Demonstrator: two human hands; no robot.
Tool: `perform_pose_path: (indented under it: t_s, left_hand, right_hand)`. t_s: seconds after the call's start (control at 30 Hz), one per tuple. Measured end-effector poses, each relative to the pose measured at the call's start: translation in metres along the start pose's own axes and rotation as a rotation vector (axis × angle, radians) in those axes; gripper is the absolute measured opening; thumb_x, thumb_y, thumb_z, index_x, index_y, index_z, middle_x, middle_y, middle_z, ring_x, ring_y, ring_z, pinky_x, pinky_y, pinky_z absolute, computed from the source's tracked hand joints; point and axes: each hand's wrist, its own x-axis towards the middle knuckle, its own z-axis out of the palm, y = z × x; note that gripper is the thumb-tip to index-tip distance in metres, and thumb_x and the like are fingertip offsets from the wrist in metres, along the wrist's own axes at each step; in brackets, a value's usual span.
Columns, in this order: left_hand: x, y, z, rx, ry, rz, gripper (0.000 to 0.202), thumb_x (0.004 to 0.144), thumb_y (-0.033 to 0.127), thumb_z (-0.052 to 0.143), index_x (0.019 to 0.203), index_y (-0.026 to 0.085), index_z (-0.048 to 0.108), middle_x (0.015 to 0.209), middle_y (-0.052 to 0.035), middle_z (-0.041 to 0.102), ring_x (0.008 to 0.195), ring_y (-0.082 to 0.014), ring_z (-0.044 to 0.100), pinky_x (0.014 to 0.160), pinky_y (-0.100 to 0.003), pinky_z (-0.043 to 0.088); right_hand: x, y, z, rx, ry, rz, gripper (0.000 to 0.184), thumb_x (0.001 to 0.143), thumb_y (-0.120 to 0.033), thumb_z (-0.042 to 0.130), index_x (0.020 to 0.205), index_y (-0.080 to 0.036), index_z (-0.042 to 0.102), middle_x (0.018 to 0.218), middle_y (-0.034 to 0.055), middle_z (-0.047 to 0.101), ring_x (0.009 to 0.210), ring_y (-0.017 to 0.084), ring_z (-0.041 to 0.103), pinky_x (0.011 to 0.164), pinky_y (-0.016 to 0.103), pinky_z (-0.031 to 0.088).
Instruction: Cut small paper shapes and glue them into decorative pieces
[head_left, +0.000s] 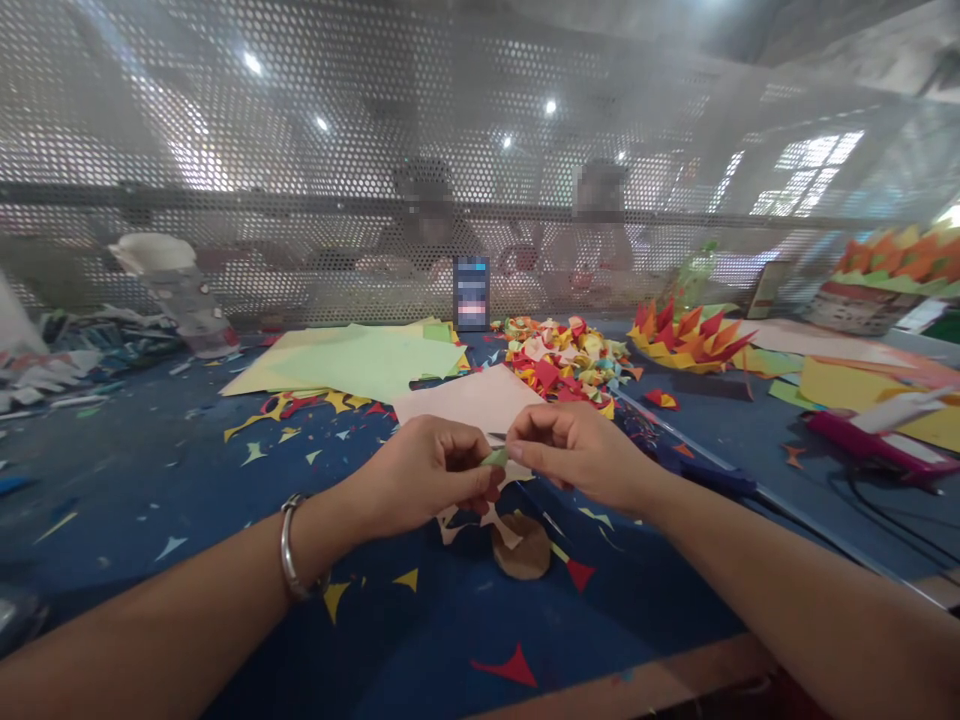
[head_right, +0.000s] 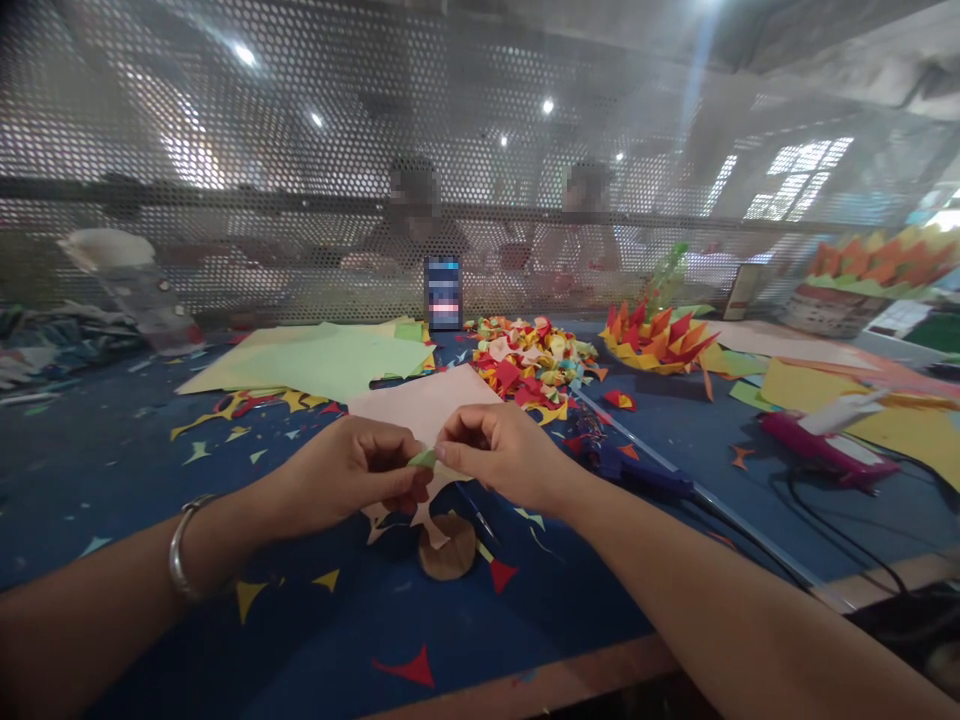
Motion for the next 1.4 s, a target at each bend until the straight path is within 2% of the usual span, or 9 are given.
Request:
perform_pose_path:
  t_s: [0.17, 0.43, 0.6, 0.8, 0.9, 0.97, 1.03, 1.2, 1.4]
  left_hand:
    - [0.002, -0.001, -0.007, -0.055, -0.044, -0.061, 0.027, 0.081, 0.04, 0.065, 0.08, 0.014, 0.071, 0.074, -0.0051, 0.073, 0.068, -0.0159, 0.069, 0.066, -0.026, 0.055]
    - [0.001, 0.006, -0.02, 0.096, -0.024, -0.038, 0.028, 0.083, 0.041, 0.063, 0.07, 0.016, 0.065, 0.064, -0.0016, 0.069, 0.057, -0.0126, 0.063, 0.056, -0.022, 0.049]
    - [0.0, 0.01, -0.037, 0.372, 0.09, -0.056, 0.026, 0.083, 0.037, 0.059, 0.066, 0.018, 0.061, 0.054, 0.0036, 0.058, 0.048, -0.0088, 0.048, 0.048, -0.021, 0.034]
    - [-0.002, -0.001, -0.066, 0.722, -0.003, -0.262, 0.038, 0.077, 0.044, 0.06, 0.05, 0.019, 0.049, 0.046, 0.0023, 0.048, 0.046, -0.0121, 0.041, 0.048, -0.026, 0.026]
    - [-0.005, -0.003, -0.072, 0.975, 0.072, -0.253, 0.044, 0.075, 0.049, 0.06, 0.048, 0.02, 0.042, 0.046, 0.0017, 0.042, 0.047, -0.0136, 0.038, 0.048, -0.029, 0.021]
    - [-0.008, 0.0, -0.069, 1.062, 0.179, -0.248, 0.042, 0.078, 0.05, 0.056, 0.051, 0.02, 0.044, 0.049, 0.0002, 0.047, 0.049, -0.0147, 0.041, 0.048, -0.03, 0.02]
    - [-0.009, 0.005, -0.062, 1.039, 0.234, -0.221, 0.035, 0.081, 0.047, 0.053, 0.059, 0.02, 0.052, 0.055, -0.001, 0.055, 0.052, -0.0159, 0.048, 0.049, -0.029, 0.024]
    - [-0.008, 0.012, -0.038, 0.842, 0.047, -0.187, 0.023, 0.079, 0.041, 0.057, 0.084, 0.021, 0.066, 0.075, -0.0023, 0.067, 0.066, -0.0181, 0.058, 0.055, -0.027, 0.033]
    - [-0.011, 0.018, -0.028, 0.81, -0.082, -0.187, 0.018, 0.077, 0.032, 0.06, 0.087, 0.018, 0.066, 0.086, -0.0045, 0.068, 0.069, -0.0168, 0.057, 0.058, -0.026, 0.035]
  right_hand:
    - [0.001, 0.002, -0.001, -0.016, 0.022, -0.016, 0.017, 0.083, -0.03, 0.064, 0.076, -0.015, 0.057, 0.057, -0.007, 0.047, 0.045, 0.005, 0.039, 0.043, 0.02, 0.03]
    - [0.003, 0.004, 0.001, -0.063, 0.05, -0.006, 0.015, 0.083, -0.027, 0.063, 0.074, -0.016, 0.057, 0.053, -0.0081, 0.044, 0.044, 0.005, 0.036, 0.044, 0.021, 0.027]
    - [0.004, 0.007, -0.002, -0.143, 0.106, -0.016, 0.013, 0.084, -0.025, 0.06, 0.076, -0.015, 0.059, 0.057, -0.0062, 0.048, 0.047, 0.006, 0.04, 0.046, 0.021, 0.03]
    - [0.003, 0.01, -0.001, -0.334, 0.128, -0.095, 0.012, 0.083, -0.022, 0.06, 0.074, -0.015, 0.06, 0.058, -0.0053, 0.047, 0.053, 0.008, 0.04, 0.049, 0.021, 0.031]
    - [0.002, 0.01, 0.0, -0.372, 0.135, -0.117, 0.012, 0.084, -0.021, 0.06, 0.073, -0.015, 0.06, 0.057, -0.0055, 0.047, 0.052, 0.007, 0.039, 0.048, 0.021, 0.03]
    - [0.002, 0.009, 0.0, -0.389, 0.138, -0.131, 0.012, 0.084, -0.02, 0.06, 0.073, -0.015, 0.06, 0.058, -0.0053, 0.047, 0.052, 0.007, 0.04, 0.048, 0.021, 0.031]
    - [0.003, 0.009, 0.0, -0.407, 0.138, -0.14, 0.011, 0.083, -0.019, 0.06, 0.073, -0.015, 0.061, 0.059, -0.005, 0.048, 0.053, 0.007, 0.041, 0.049, 0.021, 0.032]
    - [0.002, 0.008, 0.0, -0.435, 0.125, -0.163, 0.01, 0.083, -0.017, 0.059, 0.073, -0.015, 0.061, 0.06, -0.0045, 0.048, 0.054, 0.007, 0.042, 0.05, 0.021, 0.033]
    - [0.002, 0.008, 0.0, -0.44, 0.113, -0.172, 0.009, 0.082, -0.016, 0.059, 0.073, -0.014, 0.061, 0.062, -0.0038, 0.051, 0.055, 0.007, 0.043, 0.051, 0.021, 0.034]
